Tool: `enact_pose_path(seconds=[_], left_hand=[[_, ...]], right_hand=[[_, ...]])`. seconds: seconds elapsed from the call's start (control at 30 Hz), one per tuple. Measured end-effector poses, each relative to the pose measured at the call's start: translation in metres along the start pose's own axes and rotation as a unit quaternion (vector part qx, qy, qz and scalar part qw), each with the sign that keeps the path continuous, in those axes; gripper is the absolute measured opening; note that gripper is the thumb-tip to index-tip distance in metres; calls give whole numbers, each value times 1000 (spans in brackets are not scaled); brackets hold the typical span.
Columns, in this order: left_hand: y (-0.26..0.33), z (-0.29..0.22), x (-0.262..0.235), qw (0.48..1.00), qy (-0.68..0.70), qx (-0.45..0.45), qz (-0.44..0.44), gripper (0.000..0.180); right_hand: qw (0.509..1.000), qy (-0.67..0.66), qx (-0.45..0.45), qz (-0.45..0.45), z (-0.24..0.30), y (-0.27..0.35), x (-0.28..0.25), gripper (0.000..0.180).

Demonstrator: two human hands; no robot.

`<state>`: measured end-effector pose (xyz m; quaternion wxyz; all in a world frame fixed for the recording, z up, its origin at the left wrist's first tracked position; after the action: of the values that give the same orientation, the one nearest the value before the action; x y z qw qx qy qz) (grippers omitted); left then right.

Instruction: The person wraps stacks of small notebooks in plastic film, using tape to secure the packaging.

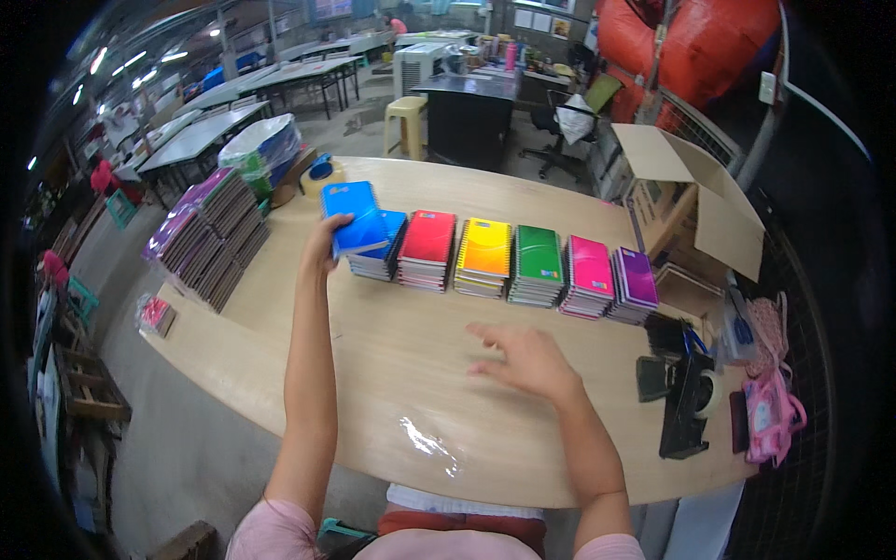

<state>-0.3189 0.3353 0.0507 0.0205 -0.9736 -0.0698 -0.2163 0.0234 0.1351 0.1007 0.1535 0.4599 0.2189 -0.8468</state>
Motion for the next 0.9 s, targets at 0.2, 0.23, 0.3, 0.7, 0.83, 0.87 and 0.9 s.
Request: enact_pose_path(seconds=[0.2, 0.23, 0.3, 0.7, 0.83, 0.87, 0.9], left_hand=[[123, 108, 60, 917, 323, -210, 103, 53], [134, 129, 73, 903, 335, -248, 106, 53], [144, 165, 97, 903, 312, -281, 93, 53], [170, 197, 133, 903, 289, -291, 131, 51], [168, 198, 132, 910, 281, -270, 140, 51], [170, 199, 132, 911, 281, -269, 139, 51], [173, 202, 141, 907, 282, -275, 152, 51]], right_hand=[[932, -12, 195, -306, -133, -29, -55, 20], [927, 37, 182, -326, -140, -39, -66, 16], [933, 80, 195, -292, -159, -68, -68, 17], [889, 203, 406, 58, -207, -142, -42, 36], [896, 144, 403, -116, -208, -136, -54, 50], [897, 143, 402, -116, -209, -131, -57, 50], [908, 124, 367, -159, -217, -121, -73, 52]])
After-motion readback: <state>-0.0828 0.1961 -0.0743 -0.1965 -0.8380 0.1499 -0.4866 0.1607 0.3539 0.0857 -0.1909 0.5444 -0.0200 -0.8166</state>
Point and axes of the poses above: each hand's wrist, its own y-axis away from the middle knuckle, its own x-axis out of the palm, z = x × y, the point moved 5 cm from there along -y, towards the middle knuckle, and after that the axes turned 5 degrees about -z, right-handed, at the moved point
